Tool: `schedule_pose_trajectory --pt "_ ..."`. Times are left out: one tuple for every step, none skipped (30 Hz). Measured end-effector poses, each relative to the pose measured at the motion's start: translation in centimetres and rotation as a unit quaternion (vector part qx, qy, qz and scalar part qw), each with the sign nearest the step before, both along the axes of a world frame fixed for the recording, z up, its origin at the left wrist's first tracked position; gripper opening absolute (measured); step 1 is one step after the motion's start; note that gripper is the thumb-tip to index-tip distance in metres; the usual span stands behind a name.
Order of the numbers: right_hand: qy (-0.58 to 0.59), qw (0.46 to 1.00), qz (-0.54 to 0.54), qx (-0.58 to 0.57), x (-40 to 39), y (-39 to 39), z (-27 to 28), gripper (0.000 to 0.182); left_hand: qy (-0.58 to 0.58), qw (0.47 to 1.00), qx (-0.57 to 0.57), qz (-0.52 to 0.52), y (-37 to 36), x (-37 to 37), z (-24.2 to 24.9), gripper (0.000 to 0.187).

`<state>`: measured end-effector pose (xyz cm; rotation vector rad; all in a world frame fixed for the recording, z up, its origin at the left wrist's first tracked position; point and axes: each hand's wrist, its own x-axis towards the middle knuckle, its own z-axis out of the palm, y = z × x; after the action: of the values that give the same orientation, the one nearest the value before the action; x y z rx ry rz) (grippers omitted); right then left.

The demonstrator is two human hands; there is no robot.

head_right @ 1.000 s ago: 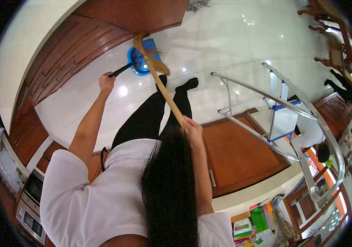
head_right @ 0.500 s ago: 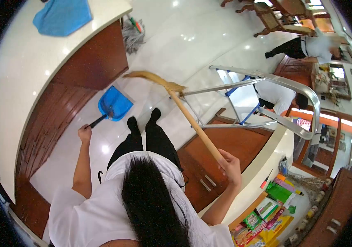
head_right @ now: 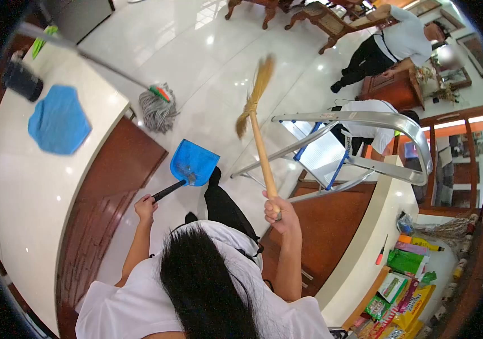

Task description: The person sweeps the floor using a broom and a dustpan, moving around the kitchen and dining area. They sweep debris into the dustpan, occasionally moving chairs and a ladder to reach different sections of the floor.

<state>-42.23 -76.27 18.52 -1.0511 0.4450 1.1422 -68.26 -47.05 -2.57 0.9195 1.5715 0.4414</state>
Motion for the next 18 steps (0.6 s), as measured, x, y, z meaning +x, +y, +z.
schedule_pose_trajectory --pt "-0.001 1.0 -0.009 0.005 0.9 0.8 -0.8 0.026 -0.001 1.0 0.005 -0.009 0.9 2.1 0.5 0.028" --pt "0.037 0.997 -0.009 0.074 1.8 1.4 -1.9 0.023 -0.016 1.0 0.004 -0.002 1.6 4.3 0.9 0.028" --pt "0.073 0.987 -0.007 0.141 3.0 2.2 -2.6 0.02 -0.031 1.0 0.0 0.006 2.3 6.5 1.1 0.027" --pt "0.081 0.989 -0.008 0.126 4.2 3.6 -2.2 0.014 -0.037 0.999 -0.005 0.012 3.3 8.6 0.8 0.027" --pt "0.079 0.989 -0.012 0.126 5.6 4.5 -2.8 0.014 -0.038 0.999 -0.005 0.007 4.1 10.3 1.2 0.027" --pt "0.098 0.985 -0.003 0.141 7.5 5.3 -3.9 0.014 -0.04 0.999 -0.005 0.005 5.1 12.3 1.8 0.026" --pt "0.11 0.982 0.002 0.154 9.4 5.9 -4.6 0.013 -0.048 0.999 -0.005 -0.002 6.1 14.7 2.4 0.026" --pt "0.129 0.982 -0.01 0.138 11.2 6.8 -4.9 0.012 -0.057 0.998 -0.003 0.01 7.1 16.8 2.2 0.025" --pt "0.142 0.982 -0.024 0.125 13.2 7.7 -5.0 0.011 -0.072 0.997 -0.001 0.02 8.2 19.0 1.8 0.025" --pt "0.148 0.98 -0.026 0.131 15.2 8.7 -4.9 0.012 -0.06 0.998 0.004 -0.008 9.2 21.5 2.8 0.026" --pt "0.162 0.977 -0.027 0.135 16.9 9.5 -4.9 0.013 -0.039 0.999 0.01 -0.033 10.3 23.6 3.6 0.027" --pt "0.15 0.978 -0.037 0.138 18.7 10.3 -4.9 0.013 -0.05 0.998 0.011 -0.045 11.7 26.2 3.3 0.027" --pt "0.14 0.983 -0.031 0.115 20.0 10.9 -5.1 0.014 -0.051 0.998 0.014 -0.03 12.9 27.9 3.1 0.029" --pt "0.134 0.987 -0.023 0.091 21.2 11.6 -5.4 0.015 -0.048 0.999 0.017 -0.012 13.9 29.3 2.9 0.031" --pt "0.134 0.986 -0.025 0.093 22.5 12.1 -5.7 0.015 -0.047 0.999 0.019 -0.015 14.9 31.0 2.6 0.031" --pt "0.102 0.994 -0.014 0.047 23.8 12.5 -6.3 0.015 -0.059 0.998 0.028 -0.016 16.3 33.1 2.3 0.033" --pt "0.075 0.997 -0.002 0.003 24.6 13.0 -6.9 0.015 -0.066 0.997 0.039 -0.017 17.9 34.7 1.9 0.035" --pt "0.092 0.996 0.01 0.018 25.9 13.2 -7.3 0.016 -0.075 0.996 0.045 -0.008 19.1 36.6 2.2 0.035"
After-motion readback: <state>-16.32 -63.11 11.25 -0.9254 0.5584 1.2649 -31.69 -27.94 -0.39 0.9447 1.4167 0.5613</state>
